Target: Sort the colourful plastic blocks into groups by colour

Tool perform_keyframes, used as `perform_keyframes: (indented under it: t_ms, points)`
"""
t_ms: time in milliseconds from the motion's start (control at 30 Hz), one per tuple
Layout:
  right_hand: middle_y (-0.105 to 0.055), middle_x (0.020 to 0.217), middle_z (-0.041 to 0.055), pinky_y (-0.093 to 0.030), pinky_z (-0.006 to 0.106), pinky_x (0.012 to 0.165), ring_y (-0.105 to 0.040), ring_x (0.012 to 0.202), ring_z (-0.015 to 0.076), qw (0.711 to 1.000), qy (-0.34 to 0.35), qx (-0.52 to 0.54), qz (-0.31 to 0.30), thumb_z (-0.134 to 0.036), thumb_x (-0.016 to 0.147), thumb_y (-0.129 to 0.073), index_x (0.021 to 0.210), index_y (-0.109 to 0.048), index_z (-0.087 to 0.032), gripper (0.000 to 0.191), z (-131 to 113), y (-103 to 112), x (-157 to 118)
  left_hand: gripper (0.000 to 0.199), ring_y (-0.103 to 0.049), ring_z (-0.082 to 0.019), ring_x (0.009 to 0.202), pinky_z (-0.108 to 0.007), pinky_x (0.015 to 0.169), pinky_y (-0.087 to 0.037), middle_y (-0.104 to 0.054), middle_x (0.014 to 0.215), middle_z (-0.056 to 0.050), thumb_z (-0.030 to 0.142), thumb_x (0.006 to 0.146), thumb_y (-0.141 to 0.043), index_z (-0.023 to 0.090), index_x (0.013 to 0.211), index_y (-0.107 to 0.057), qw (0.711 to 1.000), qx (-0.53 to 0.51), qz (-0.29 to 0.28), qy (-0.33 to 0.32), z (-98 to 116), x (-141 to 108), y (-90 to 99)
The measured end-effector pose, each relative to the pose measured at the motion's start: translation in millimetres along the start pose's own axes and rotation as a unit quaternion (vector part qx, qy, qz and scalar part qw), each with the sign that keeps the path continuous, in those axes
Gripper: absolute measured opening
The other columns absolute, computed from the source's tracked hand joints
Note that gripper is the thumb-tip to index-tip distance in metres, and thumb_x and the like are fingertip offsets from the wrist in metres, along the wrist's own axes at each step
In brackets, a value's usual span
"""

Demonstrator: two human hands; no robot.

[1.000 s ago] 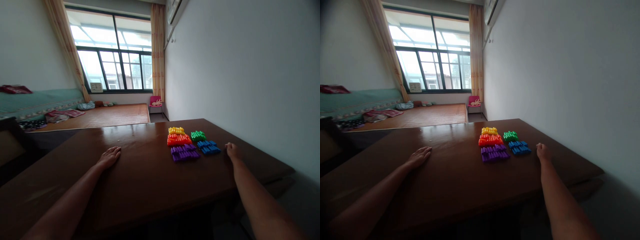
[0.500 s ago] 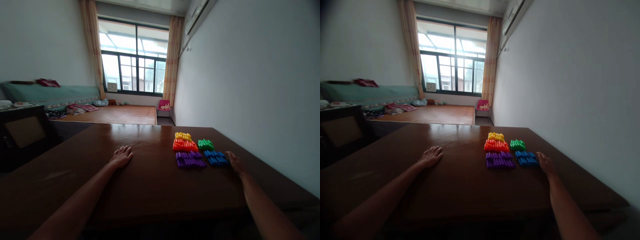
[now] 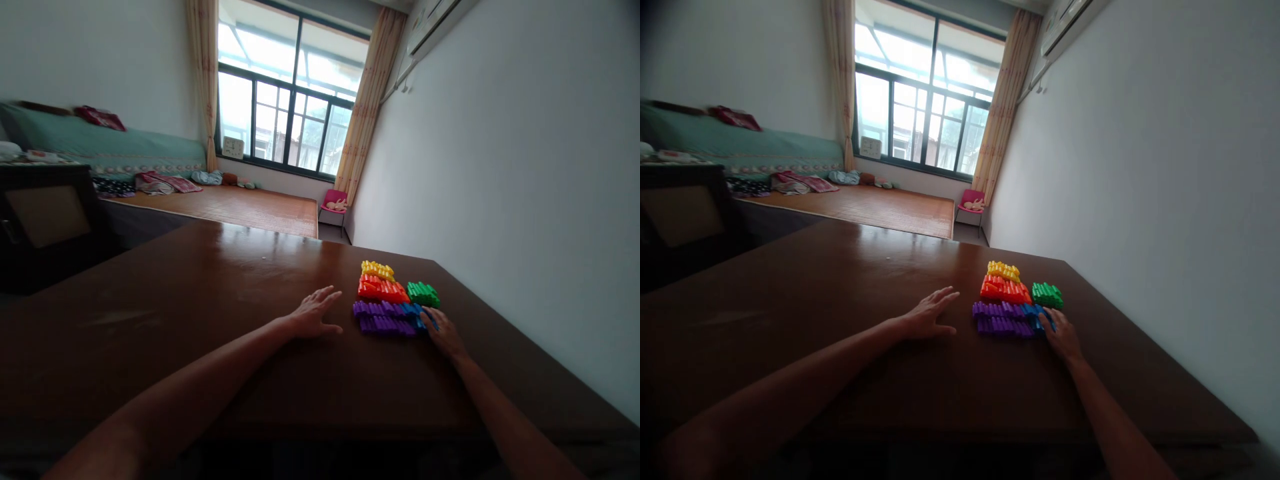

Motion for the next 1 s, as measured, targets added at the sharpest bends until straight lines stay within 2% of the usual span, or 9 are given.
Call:
perform_keyframes:
  t_ms: [67, 167, 367, 533, 633, 800, 867, 1000]
  points:
    - [-0.054, 0.132, 0.0116, -0.034, 0.044, 0.108, -0.049, 0.124, 0.0264, 1.000, 0.001, -0.017, 0.004, -0.060, 0.087, -0.033, 0.124, -0.058, -0.019, 0.062, -25, -8, -4, 0.102, -0.009, -0.038, 0.144, -0.056, 0.113, -0.018, -0.009, 0.160, -0.007, 0.073, 0.065, -0.063, 0.036, 0.150, -0.019, 0.999, 0.005, -0.011, -0.030, 16, -1, -12.0]
    - [-0.051, 0.136, 0.0110, -0.033, 0.043, 0.108, -0.046, 0.127, 0.0260, 1.000, 0.004, -0.025, -0.005, -0.059, 0.088, -0.032, 0.129, -0.055, -0.019, 0.062, -67, -25, -8, 0.102, -0.004, -0.040, 0.144, -0.060, 0.112, -0.018, -0.006, 0.160, -0.007, 0.072, 0.065, -0.064, 0.037, 0.150, -0.018, 0.999, 0.019, -0.014, -0.027, 16, -6, -14.2]
    - [-0.047, 0.141, 0.0092, -0.034, 0.042, 0.106, -0.043, 0.128, 0.0264, 0.999, 0.005, 0.001, -0.045, -0.056, 0.090, -0.033, 0.140, -0.045, -0.022, 0.062, -160, -63, -6, 0.098, -0.011, -0.039, 0.143, -0.060, 0.112, -0.018, -0.019, 0.158, -0.006, 0.070, 0.064, -0.067, 0.038, 0.147, -0.026, 0.999, 0.039, -0.019, -0.016, -13, -20, 9.6]
    - [-0.044, 0.144, 0.0074, -0.035, 0.043, 0.103, -0.041, 0.129, 0.0267, 0.996, 0.013, 0.012, -0.087, -0.053, 0.091, -0.034, 0.142, -0.041, -0.025, 0.058, -233, -97, 8, 0.101, -0.022, -0.039, 0.140, -0.057, 0.111, -0.024, -0.029, 0.154, -0.009, 0.065, 0.059, -0.074, 0.036, 0.146, -0.032, 0.999, 0.021, -0.036, 0.032, -55, -30, 33.9]
    - [-0.045, 0.144, 0.0056, -0.034, 0.043, 0.103, -0.041, 0.129, 0.0256, 0.994, 0.036, 0.022, -0.103, -0.051, 0.092, -0.034, 0.140, -0.043, -0.027, 0.055, -272, -115, 20, 0.100, -0.028, -0.037, 0.138, -0.051, 0.111, -0.027, -0.032, 0.152, -0.010, 0.059, 0.057, -0.078, 0.033, 0.144, -0.036, 0.999, 0.013, -0.003, 0.038, -72, -32, 46.5]
    - [-0.053, 0.137, 0.0044, -0.033, 0.048, 0.103, -0.046, 0.124, 0.0282, 0.991, 0.044, 0.061, -0.106, -0.052, 0.091, -0.037, 0.135, -0.049, -0.028, 0.052, -307, -134, 41, 0.092, -0.035, -0.035, 0.134, -0.046, 0.110, -0.032, -0.039, 0.147, -0.010, 0.056, 0.057, -0.079, 0.028, 0.138, -0.046, 0.995, 0.040, 0.066, 0.063, -88, -35, 59.5]
    - [-0.054, 0.136, 0.0052, -0.032, 0.051, 0.104, -0.045, 0.125, 0.0303, 0.989, 0.052, 0.094, -0.104, -0.052, 0.090, -0.039, 0.135, -0.050, -0.027, 0.053, -315, -138, 47, 0.083, -0.041, -0.033, 0.128, -0.046, 0.106, -0.036, -0.046, 0.141, -0.008, 0.055, 0.060, -0.078, 0.030, 0.134, -0.050, 0.990, 0.064, 0.090, 0.083, -91, -35, 64.6]
    - [-0.052, 0.138, 0.0076, -0.031, 0.051, 0.106, -0.043, 0.127, 0.0306, 0.962, 0.083, 0.240, -0.102, -0.057, 0.088, -0.042, 0.137, -0.048, -0.024, 0.060, -333, -138, 50, 0.061, -0.048, -0.030, 0.121, -0.047, 0.096, -0.043, -0.057, 0.130, -0.002, 0.049, 0.071, -0.070, 0.037, 0.128, -0.054, 0.978, 0.106, 0.115, 0.135, -96, -37, 72.2]
Point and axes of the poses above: each hand's wrist, its own x-axis towards the middle knuckle, its own y-axis out of the back of the hand, z = x × y, the point moved 9 cm from there along x, towards the middle knuckle
